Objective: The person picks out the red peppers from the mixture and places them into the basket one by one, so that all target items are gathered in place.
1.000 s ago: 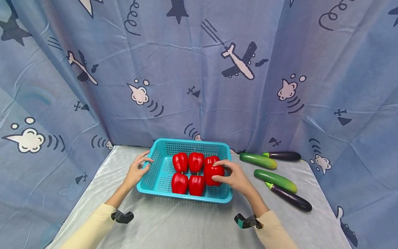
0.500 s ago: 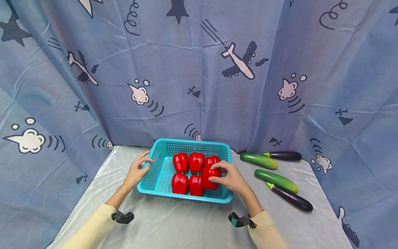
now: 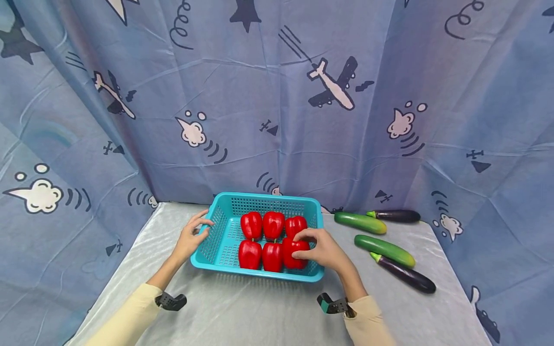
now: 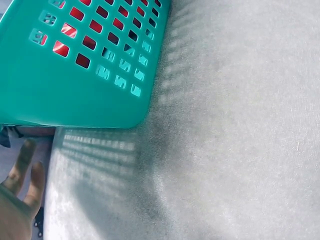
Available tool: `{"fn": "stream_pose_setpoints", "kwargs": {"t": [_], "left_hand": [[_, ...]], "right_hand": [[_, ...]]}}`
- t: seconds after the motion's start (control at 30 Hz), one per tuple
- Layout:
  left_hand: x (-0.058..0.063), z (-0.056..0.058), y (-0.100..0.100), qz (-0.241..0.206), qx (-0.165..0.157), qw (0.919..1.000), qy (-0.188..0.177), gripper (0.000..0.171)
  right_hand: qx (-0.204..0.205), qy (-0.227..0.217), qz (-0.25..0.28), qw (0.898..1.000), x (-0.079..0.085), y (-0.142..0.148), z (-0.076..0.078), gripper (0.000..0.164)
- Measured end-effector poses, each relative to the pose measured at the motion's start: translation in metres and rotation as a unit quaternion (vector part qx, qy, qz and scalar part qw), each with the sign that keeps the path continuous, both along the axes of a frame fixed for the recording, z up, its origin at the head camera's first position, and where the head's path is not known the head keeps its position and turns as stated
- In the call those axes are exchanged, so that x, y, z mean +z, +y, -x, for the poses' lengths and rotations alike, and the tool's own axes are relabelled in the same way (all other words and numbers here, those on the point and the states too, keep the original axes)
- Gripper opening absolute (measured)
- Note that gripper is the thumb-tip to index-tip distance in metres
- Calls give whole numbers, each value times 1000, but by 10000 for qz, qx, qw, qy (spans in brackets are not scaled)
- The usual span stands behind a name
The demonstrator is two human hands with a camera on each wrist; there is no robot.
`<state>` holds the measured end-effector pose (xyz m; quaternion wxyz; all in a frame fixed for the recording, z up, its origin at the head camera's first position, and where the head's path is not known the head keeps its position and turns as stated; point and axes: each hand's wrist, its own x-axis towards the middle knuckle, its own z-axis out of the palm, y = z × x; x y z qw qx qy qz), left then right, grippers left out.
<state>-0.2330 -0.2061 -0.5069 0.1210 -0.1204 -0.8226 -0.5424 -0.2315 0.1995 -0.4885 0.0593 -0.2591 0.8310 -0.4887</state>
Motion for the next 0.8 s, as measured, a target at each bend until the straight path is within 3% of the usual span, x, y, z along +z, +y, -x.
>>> {"fn": "stream_pose_setpoints", "kwargs": {"t": [0.27,0.5,0.8], "left_hand": [[-34,20,-10,23,157,9999,-32,17],[-38,23,-13,13,153,9997,-197,17],[-39,22,-12,4,132,9998,-135,17]], "right_hand": [[31,131,-239,9996,1,-2,3,32],[10,112,-599,9981,6,-5,4,32],[-76,-114,-712,9974,11,-8,2,30]]}}
